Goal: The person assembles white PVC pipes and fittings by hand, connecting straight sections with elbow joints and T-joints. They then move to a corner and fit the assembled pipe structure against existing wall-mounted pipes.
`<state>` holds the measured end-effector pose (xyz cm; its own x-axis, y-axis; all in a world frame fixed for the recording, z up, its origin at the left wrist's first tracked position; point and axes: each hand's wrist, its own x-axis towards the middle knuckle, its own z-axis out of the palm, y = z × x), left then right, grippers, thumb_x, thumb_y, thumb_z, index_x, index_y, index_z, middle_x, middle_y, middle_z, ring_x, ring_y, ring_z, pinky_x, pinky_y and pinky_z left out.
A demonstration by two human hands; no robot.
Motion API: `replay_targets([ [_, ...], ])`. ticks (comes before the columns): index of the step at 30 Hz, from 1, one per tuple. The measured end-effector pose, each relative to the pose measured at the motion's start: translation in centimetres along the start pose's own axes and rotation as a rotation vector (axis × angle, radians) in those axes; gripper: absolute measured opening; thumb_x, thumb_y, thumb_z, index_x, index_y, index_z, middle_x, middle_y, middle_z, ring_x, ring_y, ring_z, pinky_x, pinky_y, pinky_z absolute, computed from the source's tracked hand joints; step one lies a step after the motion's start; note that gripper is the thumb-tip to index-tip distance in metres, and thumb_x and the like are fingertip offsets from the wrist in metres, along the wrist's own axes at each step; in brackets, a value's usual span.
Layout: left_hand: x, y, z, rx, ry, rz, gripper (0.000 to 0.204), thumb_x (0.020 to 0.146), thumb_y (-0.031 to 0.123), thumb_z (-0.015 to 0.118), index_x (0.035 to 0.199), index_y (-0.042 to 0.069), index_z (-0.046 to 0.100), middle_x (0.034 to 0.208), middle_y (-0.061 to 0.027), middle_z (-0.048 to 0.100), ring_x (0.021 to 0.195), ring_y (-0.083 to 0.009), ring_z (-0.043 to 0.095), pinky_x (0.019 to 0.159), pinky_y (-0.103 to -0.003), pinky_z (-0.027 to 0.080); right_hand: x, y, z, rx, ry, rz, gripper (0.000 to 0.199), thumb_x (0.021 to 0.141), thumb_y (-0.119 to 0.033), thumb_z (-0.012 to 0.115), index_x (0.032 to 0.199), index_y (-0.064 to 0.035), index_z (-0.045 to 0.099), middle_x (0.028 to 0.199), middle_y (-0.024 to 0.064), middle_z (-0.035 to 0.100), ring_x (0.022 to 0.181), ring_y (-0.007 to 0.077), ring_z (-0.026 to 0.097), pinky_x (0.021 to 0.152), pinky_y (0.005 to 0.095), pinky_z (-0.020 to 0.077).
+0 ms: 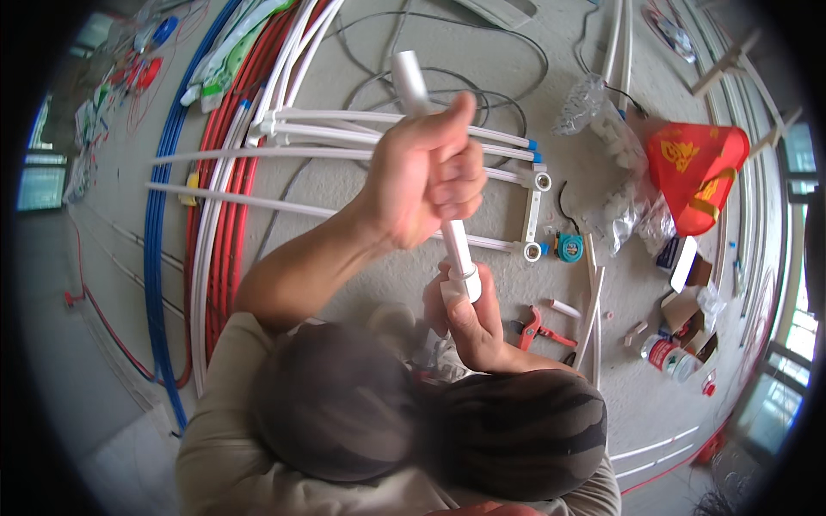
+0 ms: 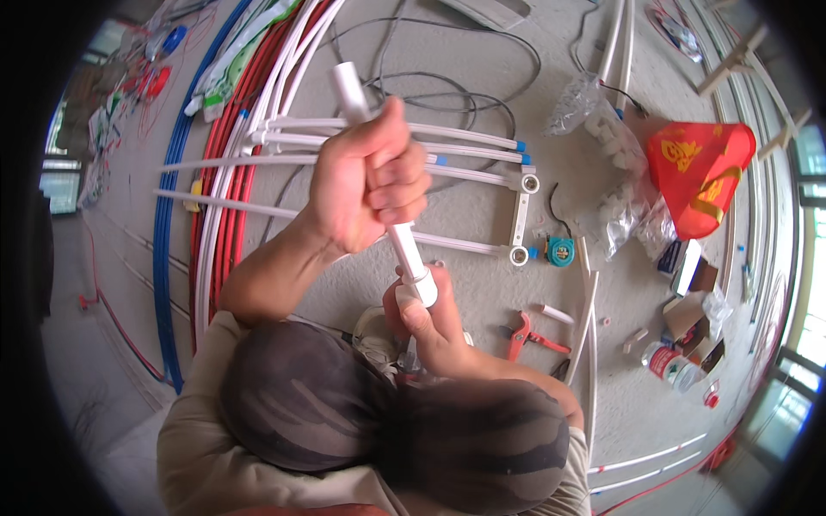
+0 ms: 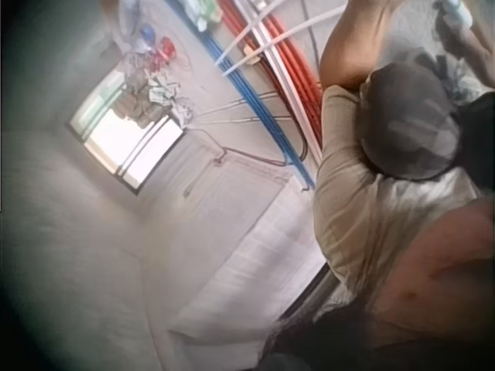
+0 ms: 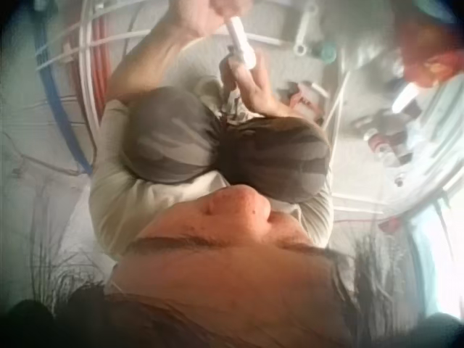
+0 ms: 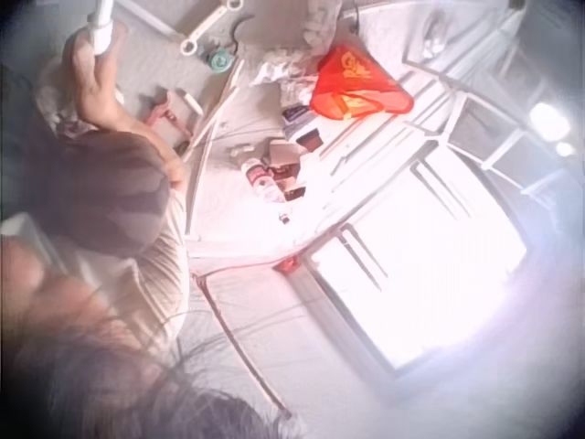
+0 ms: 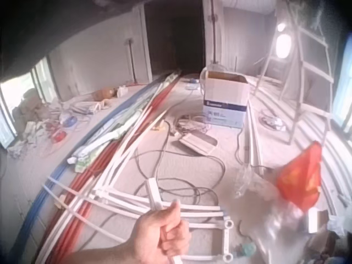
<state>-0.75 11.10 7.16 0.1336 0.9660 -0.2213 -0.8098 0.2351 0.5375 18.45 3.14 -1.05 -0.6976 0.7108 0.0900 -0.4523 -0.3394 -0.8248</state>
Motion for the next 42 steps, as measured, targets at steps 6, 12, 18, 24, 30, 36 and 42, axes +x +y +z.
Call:
replay_targets([
  [6, 0.1, -2.6, -0.4, 0.083, -0.172, 0.089, 0.05, 0.109, 0.047, 0.048, 0.072, 0.016, 0.037, 0.058, 0.0022, 0.035, 0.043, -0.0091, 0.033, 0.04, -0.028, 0.031, -0.7, 0.6, 0.3, 0.368, 0.224, 0.272, 0.029, 0.102, -0.029, 0.062, 0.109, -0.0035, 0.051, 0.071, 0.0052, 0.049, 0.053, 0.0107, 0.039, 0.047, 0.0284, 0.0313],
  [12, -0.8, -4.5, -0.9, 0.057, -0.095, 0.092, 0.052, 0.107, 0.05, 0.052, 0.073, 0.014, 0.036, 0.055, 0.0017, 0.035, 0.041, -0.0082, 0.032, 0.038, -0.028, 0.028, -2.0, 1.1, 0.8, 0.27, 0.372, 0.275, 0.021, 0.1, -0.021, 0.064, 0.1, -0.0045, 0.05, 0.07, 0.0023, 0.049, 0.051, 0.0098, 0.039, 0.045, 0.0283, 0.0304],
  [18, -2.4, -4.5, 0.1, 0.036, -0.154, 0.13, 0.049, 0.108, 0.043, 0.054, 0.072, 0.014, 0.036, 0.053, 0.0009, 0.038, 0.04, -0.0081, 0.032, 0.038, -0.028, 0.028, -3.1, 0.6, 0.3, 0.121, 0.299, 0.246, 0.016, 0.1, -0.011, 0.067, 0.105, -0.0047, 0.053, 0.078, 0.0006, 0.056, 0.061, 0.007, 0.047, 0.052, 0.0252, 0.0379],
  [24, -3.2, -4.5, 0.5, 0.106, -0.264, 0.184, 0.046, 0.11, 0.047, 0.044, 0.078, 0.015, 0.039, 0.056, 0.0014, 0.039, 0.041, -0.0082, 0.03, 0.04, -0.028, 0.028, -3.5, 1.5, 0.2, -0.007, 0.285, 0.127, 0.02, 0.096, -0.008, 0.071, 0.104, -0.006, 0.053, 0.083, -0.0008, 0.059, 0.067, 0.005, 0.05, 0.057, 0.0245, 0.0416],
  [30, -3.6, -4.6, 1.1, 0.121, -0.312, 0.206, 0.044, 0.11, 0.044, 0.045, 0.079, 0.014, 0.04, 0.056, 0.001, 0.04, 0.042, -0.0082, 0.03, 0.04, -0.028, 0.028, -3.6, 0.9, 0.2, 0.036, 0.239, 0.136, 0.019, 0.096, -0.009, 0.069, 0.106, -0.0062, 0.053, 0.083, -0.0014, 0.059, 0.069, 0.0041, 0.05, 0.06, 0.0243, 0.0421],
  [36, -3.8, -4.8, 1.5, 0.076, -0.315, 0.215, 0.042, 0.109, 0.035, 0.054, 0.076, 0.013, 0.039, 0.054, -0.0008, 0.042, 0.041, -0.0082, 0.03, 0.039, -0.029, 0.028, -3.8, 1.5, -0.1, -0.011, 0.194, 0.086, 0.019, 0.097, -0.009, 0.068, 0.106, -0.0061, 0.052, 0.082, -0.002, 0.058, 0.069, 0.0041, 0.049, 0.059, 0.0246, 0.0405],
  [42, -3.3, -4.1, 2.7, 0.18, -0.012, 0.214, 0.043, 0.105, 0.033, 0.062, 0.073, 0.012, 0.042, 0.056, 0.0018, 0.042, 0.041, -0.0072, 0.033, 0.039, -0.027, 0.028, -2.1, 0.5, -0.2, 0.353, 0.143, 0.28, 0.036, 0.098, -0.019, 0.072, 0.12, -0.0059, 0.047, 0.086, 0.0026, 0.057, 0.069, 0.008, 0.051, 0.058, 0.025, 0.0412],
])
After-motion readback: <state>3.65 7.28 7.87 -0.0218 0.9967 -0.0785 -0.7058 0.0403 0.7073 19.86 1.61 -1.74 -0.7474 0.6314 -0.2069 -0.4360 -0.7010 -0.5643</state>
